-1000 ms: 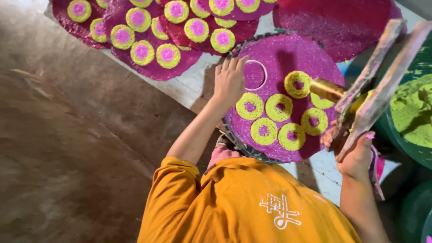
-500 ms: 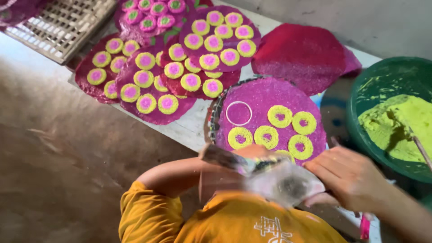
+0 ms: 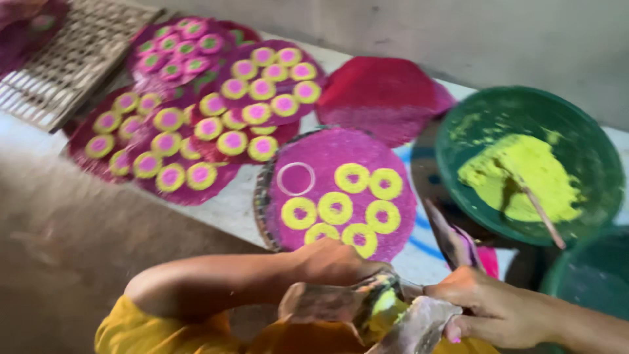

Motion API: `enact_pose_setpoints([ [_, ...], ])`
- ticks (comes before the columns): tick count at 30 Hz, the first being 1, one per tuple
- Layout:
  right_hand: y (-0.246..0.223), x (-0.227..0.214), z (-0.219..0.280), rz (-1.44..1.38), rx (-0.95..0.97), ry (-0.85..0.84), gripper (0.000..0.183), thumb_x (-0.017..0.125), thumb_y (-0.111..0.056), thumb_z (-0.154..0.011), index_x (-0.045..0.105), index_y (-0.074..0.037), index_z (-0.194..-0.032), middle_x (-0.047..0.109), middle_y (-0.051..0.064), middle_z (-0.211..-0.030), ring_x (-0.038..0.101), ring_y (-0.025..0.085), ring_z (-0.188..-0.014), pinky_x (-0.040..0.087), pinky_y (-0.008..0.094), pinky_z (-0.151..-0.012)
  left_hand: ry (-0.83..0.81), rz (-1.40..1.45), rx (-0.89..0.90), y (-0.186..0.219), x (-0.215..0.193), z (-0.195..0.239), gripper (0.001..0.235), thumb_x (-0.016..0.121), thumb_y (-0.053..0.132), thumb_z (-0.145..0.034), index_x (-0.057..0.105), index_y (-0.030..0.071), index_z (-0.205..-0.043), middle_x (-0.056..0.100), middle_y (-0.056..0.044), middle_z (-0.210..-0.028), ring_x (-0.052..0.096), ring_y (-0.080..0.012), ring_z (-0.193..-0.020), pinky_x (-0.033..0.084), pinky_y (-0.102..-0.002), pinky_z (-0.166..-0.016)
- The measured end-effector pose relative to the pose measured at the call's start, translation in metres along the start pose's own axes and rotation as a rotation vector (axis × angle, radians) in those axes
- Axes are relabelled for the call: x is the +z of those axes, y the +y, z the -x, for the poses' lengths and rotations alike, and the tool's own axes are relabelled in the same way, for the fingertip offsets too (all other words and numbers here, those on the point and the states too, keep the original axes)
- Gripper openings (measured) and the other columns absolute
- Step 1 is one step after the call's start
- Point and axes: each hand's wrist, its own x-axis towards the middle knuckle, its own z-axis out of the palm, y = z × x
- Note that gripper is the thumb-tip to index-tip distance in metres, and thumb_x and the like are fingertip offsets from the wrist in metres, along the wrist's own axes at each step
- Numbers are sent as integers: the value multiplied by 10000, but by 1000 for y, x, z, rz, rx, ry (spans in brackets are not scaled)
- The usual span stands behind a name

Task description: The person prepares colored dough discs by applying small yellow circles of dough onto larger pink dough bases using a custom wooden press tool. They scoop yellow dough from a green bowl, apply it to the tool, and then press the pattern onto pink discs situated on a workspace.

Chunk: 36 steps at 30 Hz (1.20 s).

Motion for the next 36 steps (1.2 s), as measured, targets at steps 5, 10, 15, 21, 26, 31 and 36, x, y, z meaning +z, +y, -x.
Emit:
enact_pose_setpoints([
  [5, 22, -9, 71, -21, -35, 172, 588, 551, -579, -987, 664, -3, -944, 700, 131, -810, 742, 320, -784, 524, 417, -645, 82, 313, -329, -37, 4, -41, 337, 621, 290, -905, 722, 214, -1216, 757, -91, -1016, 729, -248, -905, 568, -393, -787],
  [10, 17, -68, 143, 1332, 118, 495, 398, 702, -571, -766, 674, -181, -843, 693, 32, -817, 648, 247, -723, 498, 370, -622, 125, 781, -40, -58, -53, -37, 433, 712, 298, -919, 703, 8, -1240, 681, -187, -1338, 700, -301, -1180, 595, -431, -994],
  [15, 22, -131, 146, 1878, -132, 488, 126, 716, -152, -854, 682, -144, -975, 681, 1, -961, 658, 190, -906, 545, 364, -780, -309, 1862, -40, -42, 9, -153, 714, 660, 293, -800, 448, 80, -1448, 637, -243, -1343, 695, -313, -1201, 556, -313, -777],
  [21, 146, -132, 136, 1257, 615, 1064, 785, 803, -286, -778, 500, 14, -1437, 585, 313, -1329, 629, 456, -1099, 564, 486, -766, 725, 1394, -20, -55, 43, -278, 206, 681, 51, -907, 619, 11, -1099, 619, -60, -884, 601, -184, -737, 492, -341, -651],
  [26, 222, -151, 157, 881, 1142, 618, 328, 525, -265, -1010, 589, -2, -1196, 709, 263, -1104, 721, 454, -979, 578, 534, -826, 1006, 1217, -43, -110, 46, -336, 150, 697, 109, -932, 661, 22, -1049, 667, -46, -927, 651, -147, -816, 533, -302, -734],
  [31, 215, -169, 172, 842, 1145, 453, 374, 497, -329, -1043, 612, 2, -1172, 738, 274, -985, 719, 445, -931, 561, 546, -777, 1102, 1177, -87, -139, 58, -358, 218, 742, 141, -885, 674, 35, -1063, 686, -29, -937, 656, -141, -797, 537, -307, -716],
  [36, 244, -171, 130, 1041, 1053, 371, 302, 469, -272, -1057, 669, -83, -1185, 757, 184, -1000, 740, 384, -917, 576, 506, -775, 1123, 1158, -68, -139, 60, -381, 200, 746, 119, -892, 674, 15, -1046, 675, -40, -900, 647, -146, -789, 521, -314, -708],
])
